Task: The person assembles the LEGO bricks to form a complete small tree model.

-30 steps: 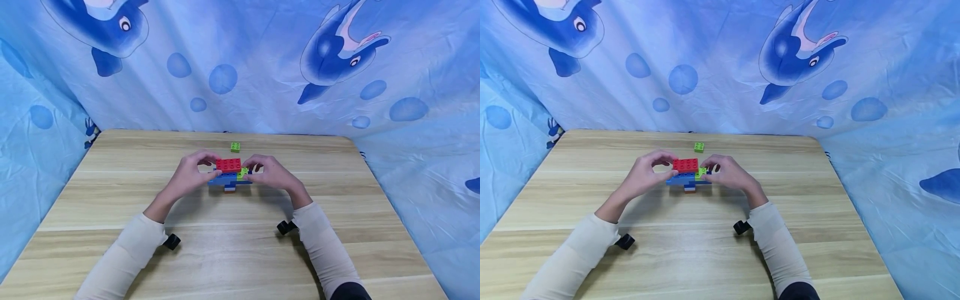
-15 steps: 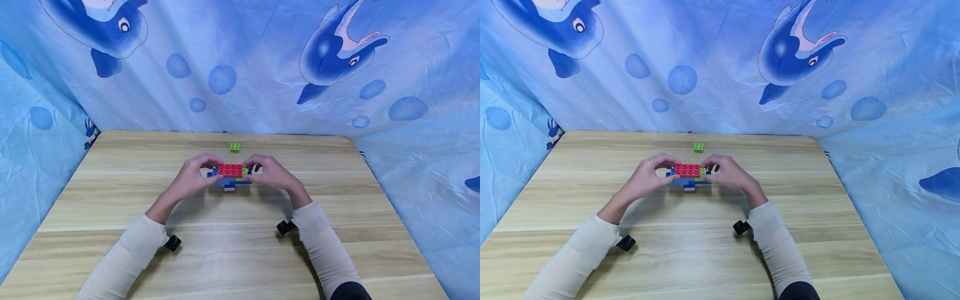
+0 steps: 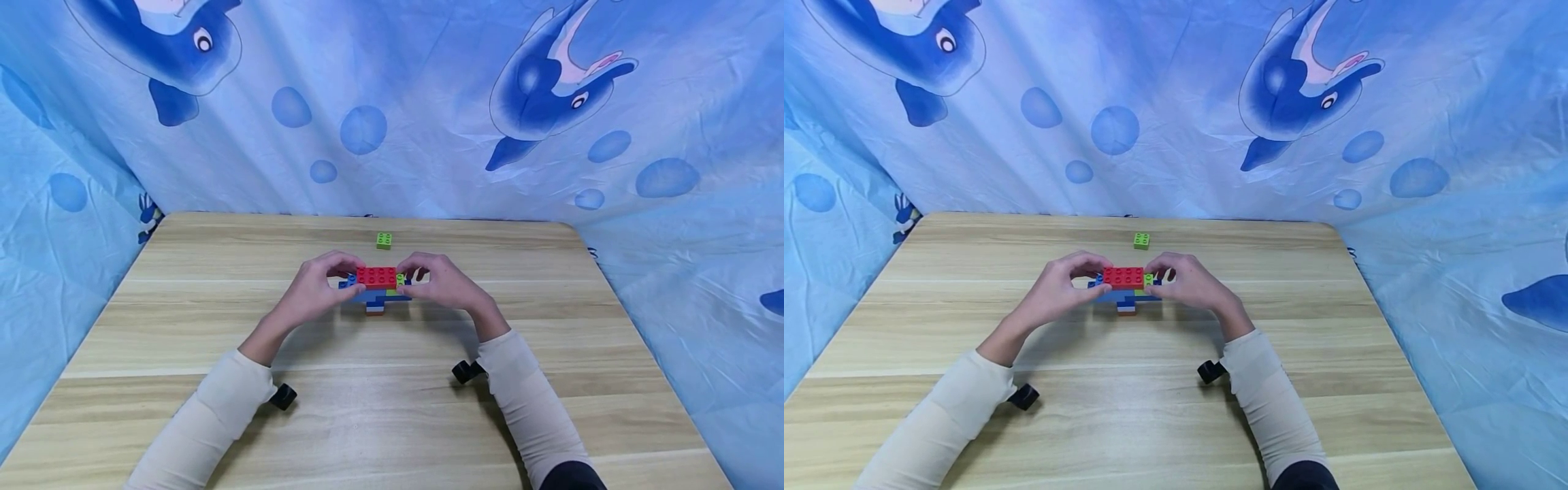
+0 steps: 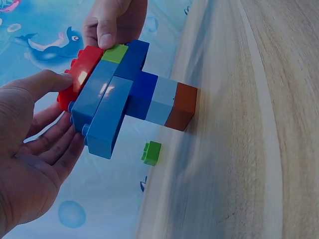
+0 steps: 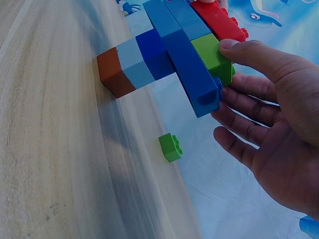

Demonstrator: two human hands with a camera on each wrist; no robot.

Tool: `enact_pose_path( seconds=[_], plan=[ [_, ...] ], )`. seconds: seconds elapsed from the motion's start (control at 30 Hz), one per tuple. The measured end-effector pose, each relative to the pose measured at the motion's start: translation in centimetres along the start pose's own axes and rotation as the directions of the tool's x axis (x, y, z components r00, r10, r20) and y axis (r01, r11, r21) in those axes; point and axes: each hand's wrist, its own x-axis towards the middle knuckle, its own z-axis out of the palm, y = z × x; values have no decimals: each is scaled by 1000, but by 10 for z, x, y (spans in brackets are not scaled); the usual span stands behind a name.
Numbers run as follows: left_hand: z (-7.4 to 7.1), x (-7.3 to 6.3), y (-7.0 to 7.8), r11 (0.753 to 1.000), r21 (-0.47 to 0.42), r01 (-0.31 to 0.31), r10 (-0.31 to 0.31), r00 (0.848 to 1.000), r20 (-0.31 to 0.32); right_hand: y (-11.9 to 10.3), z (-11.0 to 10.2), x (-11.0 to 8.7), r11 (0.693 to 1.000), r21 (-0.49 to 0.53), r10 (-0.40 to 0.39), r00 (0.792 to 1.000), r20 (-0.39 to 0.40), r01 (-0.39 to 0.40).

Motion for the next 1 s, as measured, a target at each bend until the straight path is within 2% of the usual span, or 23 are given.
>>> enact_pose_path(
  seconds=[0.13, 0.43, 1.0],
  plan=[
    [0, 0, 0, 1000, -1, 3, -3, 1000, 4, -3, 0, 0, 1000, 5, -15, 1000, -7, 15],
    [-1, 0, -1, 1000, -11, 5, -5, 1000, 10, -10, 3, 0, 991, 60, -117, 988, -99, 123],
    [-4, 0, -3, 998, -66, -6, 9, 999, 47, -9, 7, 0, 988, 107, -95, 989, -112, 107]
  ],
)
